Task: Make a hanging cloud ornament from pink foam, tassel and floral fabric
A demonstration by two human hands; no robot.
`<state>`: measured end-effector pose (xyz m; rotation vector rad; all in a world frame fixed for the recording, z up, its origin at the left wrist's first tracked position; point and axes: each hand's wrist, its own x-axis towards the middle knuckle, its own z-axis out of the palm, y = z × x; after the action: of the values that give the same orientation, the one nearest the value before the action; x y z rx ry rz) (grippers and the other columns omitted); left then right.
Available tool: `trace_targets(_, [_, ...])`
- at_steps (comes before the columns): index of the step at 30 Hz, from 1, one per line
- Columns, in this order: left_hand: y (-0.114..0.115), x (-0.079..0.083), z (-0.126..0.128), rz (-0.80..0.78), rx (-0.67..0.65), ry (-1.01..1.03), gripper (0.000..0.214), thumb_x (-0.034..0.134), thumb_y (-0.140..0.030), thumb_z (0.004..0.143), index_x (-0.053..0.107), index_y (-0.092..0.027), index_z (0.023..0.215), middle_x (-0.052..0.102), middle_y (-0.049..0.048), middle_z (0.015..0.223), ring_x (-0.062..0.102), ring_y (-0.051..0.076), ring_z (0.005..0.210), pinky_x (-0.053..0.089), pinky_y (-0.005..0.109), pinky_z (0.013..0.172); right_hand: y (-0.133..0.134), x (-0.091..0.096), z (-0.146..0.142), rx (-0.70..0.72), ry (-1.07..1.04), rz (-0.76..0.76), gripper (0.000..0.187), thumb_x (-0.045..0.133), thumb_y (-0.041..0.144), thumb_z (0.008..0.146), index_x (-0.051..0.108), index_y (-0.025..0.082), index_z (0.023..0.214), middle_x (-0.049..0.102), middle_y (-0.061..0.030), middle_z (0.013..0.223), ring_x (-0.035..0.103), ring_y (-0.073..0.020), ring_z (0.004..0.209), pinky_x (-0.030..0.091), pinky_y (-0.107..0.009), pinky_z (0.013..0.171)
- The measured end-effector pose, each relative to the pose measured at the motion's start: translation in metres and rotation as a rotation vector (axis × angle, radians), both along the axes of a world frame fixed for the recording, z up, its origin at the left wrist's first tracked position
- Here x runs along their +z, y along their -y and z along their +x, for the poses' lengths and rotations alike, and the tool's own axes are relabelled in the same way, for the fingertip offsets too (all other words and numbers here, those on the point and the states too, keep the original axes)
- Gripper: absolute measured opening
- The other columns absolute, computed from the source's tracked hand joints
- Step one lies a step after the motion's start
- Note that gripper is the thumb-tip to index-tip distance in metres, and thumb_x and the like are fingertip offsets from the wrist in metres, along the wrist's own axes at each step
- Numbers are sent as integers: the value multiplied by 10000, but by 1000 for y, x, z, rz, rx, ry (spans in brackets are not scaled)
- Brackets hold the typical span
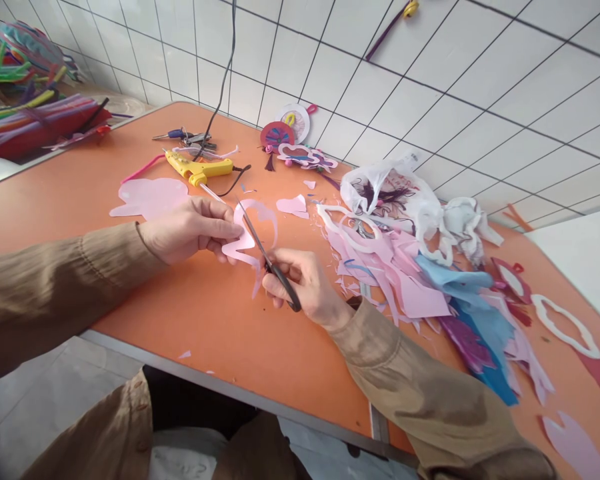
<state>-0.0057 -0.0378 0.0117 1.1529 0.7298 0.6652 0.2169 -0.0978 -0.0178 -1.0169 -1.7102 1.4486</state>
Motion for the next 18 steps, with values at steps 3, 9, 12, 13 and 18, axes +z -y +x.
trace_targets(3, [1,0,0,12,23,2,178,764,-146,717,644,-108,590,685,39,572,638,108,471,540,198,489,0,0,-1,-9,5,-11,497,754,625,780,672,151,903,582,5,665,542,-85,476,471,-205,424])
trace_targets(9, [0,-1,0,26,29,11,170,762,-156,703,652,-110,582,680,45,562,641,120,466,531,202,478,1,1,-3,-10,4,-4,470,765,610,774,671,163,884,586,2,675,532,-85,470,482,-217,419])
trace_targets(12, [-1,-2,0,34,58,23,167,772,-165,693,658,-109,586,676,49,557,637,121,469,523,199,471,1,2,-3,-27,-5,-9,488,764,630,761,654,166,863,584,7,649,529,-89,457,477,-223,413])
trace_targets(13, [-1,-2,0,39,76,32,165,775,-166,689,659,-109,586,675,48,558,632,119,468,520,199,466,1,3,-3,-32,-11,-12,496,764,638,756,647,166,856,584,9,638,530,-90,452,474,-224,410])
trace_targets(18, [-2,-4,0,73,165,68,165,786,-179,676,661,-113,592,681,42,588,626,114,490,531,206,481,1,6,-4,-64,22,-45,531,786,654,711,622,163,831,604,6,601,544,-97,424,450,-224,393])
